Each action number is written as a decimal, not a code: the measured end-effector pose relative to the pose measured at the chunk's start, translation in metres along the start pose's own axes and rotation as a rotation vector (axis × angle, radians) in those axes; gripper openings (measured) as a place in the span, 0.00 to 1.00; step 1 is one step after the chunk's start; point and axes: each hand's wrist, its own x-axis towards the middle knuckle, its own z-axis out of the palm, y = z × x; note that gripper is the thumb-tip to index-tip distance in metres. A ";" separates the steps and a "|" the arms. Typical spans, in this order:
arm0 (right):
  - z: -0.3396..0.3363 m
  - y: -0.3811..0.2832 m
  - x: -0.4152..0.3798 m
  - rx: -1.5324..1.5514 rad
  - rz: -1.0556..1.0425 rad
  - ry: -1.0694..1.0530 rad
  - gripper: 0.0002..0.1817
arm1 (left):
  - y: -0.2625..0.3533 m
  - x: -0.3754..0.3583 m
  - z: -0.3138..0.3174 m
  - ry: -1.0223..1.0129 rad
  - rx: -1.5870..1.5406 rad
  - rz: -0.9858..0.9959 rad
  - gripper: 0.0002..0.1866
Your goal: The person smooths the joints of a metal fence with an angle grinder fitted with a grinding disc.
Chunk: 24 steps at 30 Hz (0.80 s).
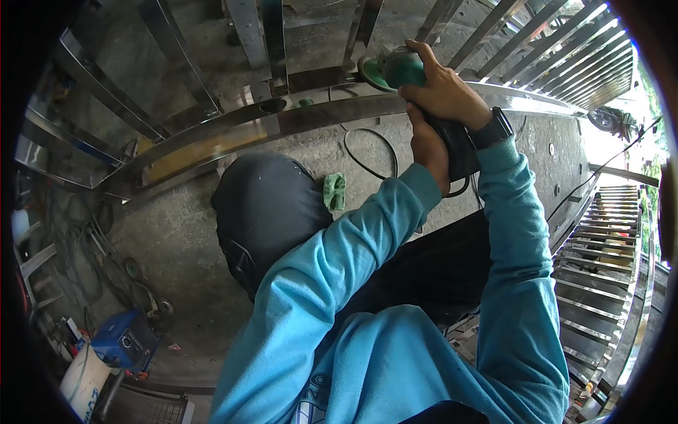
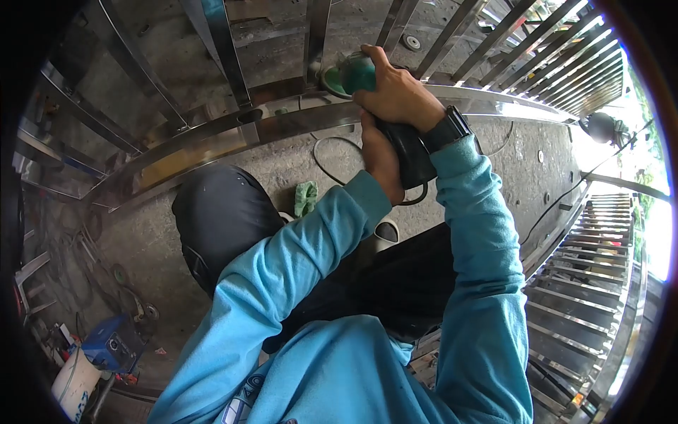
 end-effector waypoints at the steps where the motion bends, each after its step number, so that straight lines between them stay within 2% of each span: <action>1: -0.001 0.000 -0.002 0.001 0.002 -0.001 0.46 | -0.001 -0.004 0.001 0.029 0.019 -0.014 0.40; 8: -0.010 -0.002 -0.019 0.012 -0.007 -0.047 0.45 | -0.015 -0.019 0.004 0.102 0.084 -0.062 0.40; 11: -0.015 -0.002 -0.033 0.031 -0.012 -0.030 0.44 | -0.023 -0.028 0.007 0.077 0.001 -0.053 0.40; 13: -0.018 -0.005 -0.046 0.048 -0.025 -0.015 0.43 | -0.032 -0.029 0.001 0.113 0.098 -0.146 0.41; 15: -0.020 -0.008 -0.058 0.040 0.090 -0.009 0.44 | -0.040 -0.032 -0.005 0.082 0.112 -0.170 0.41; 18: -0.022 -0.007 -0.070 0.018 0.129 -0.013 0.45 | -0.052 -0.033 -0.013 0.006 0.107 -0.221 0.42; 20: -0.023 -0.009 -0.070 0.028 0.136 -0.012 0.45 | -0.057 -0.029 -0.017 0.028 0.149 -0.169 0.52; 21: -0.023 -0.009 -0.068 0.041 0.137 -0.012 0.45 | -0.052 -0.031 -0.013 0.028 0.147 -0.165 0.52; 23: -0.021 -0.009 -0.063 0.042 0.113 0.005 0.45 | -0.041 -0.036 -0.008 0.003 0.194 -0.140 0.42; 24: -0.021 -0.008 -0.061 0.043 0.095 0.025 0.45 | -0.038 -0.036 -0.007 0.004 0.195 -0.142 0.42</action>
